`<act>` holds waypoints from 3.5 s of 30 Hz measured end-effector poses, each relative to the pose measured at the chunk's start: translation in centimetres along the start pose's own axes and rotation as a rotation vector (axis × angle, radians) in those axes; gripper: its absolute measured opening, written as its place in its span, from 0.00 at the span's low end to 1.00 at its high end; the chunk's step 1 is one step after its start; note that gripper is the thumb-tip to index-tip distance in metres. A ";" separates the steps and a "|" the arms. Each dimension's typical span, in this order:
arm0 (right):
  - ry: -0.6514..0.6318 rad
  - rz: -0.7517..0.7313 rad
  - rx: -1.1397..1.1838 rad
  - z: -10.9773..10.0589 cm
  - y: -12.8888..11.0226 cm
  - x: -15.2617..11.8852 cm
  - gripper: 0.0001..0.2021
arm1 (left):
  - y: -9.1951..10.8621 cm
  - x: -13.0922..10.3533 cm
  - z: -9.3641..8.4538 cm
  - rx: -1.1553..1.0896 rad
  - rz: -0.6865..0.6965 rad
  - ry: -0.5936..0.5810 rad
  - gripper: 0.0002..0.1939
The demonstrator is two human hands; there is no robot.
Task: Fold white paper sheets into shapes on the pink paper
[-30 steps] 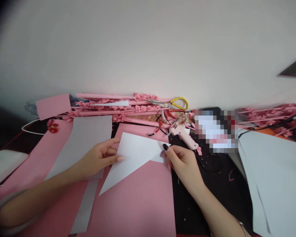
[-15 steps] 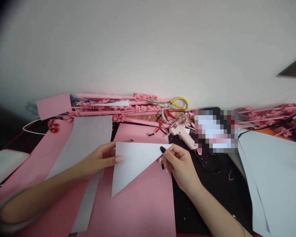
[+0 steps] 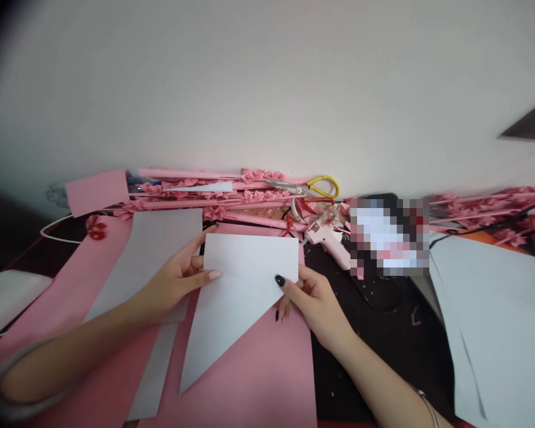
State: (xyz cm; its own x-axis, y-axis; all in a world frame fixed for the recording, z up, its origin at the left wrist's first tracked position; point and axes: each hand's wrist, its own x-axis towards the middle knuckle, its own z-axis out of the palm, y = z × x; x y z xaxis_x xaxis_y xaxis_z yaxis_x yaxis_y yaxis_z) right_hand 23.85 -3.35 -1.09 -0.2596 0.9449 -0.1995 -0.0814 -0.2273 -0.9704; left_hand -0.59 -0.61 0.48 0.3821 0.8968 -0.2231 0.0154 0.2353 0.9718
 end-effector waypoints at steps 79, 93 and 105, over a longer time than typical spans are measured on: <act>-0.118 0.068 -0.432 -0.5 -2.5 -0.2 0.10 | 0.2 0.1 -0.4 0.441 -0.034 -0.216 0.10; -0.253 0.159 -0.282 1.3 -1.5 -0.1 0.13 | -0.3 -0.7 1.6 0.423 0.034 -0.219 0.10; -0.270 0.160 -0.324 0.6 -2.0 0.0 0.12 | 0.3 -1.0 1.4 0.483 0.108 -0.144 0.17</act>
State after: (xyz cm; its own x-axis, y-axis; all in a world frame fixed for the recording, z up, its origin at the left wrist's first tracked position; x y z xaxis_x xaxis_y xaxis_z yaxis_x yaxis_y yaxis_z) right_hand 23.40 -3.08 0.97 -0.4901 0.7985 -0.3494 0.2741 -0.2393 -0.9314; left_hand 0.36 -1.97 1.13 0.5284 0.8374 -0.1397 0.3807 -0.0867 0.9206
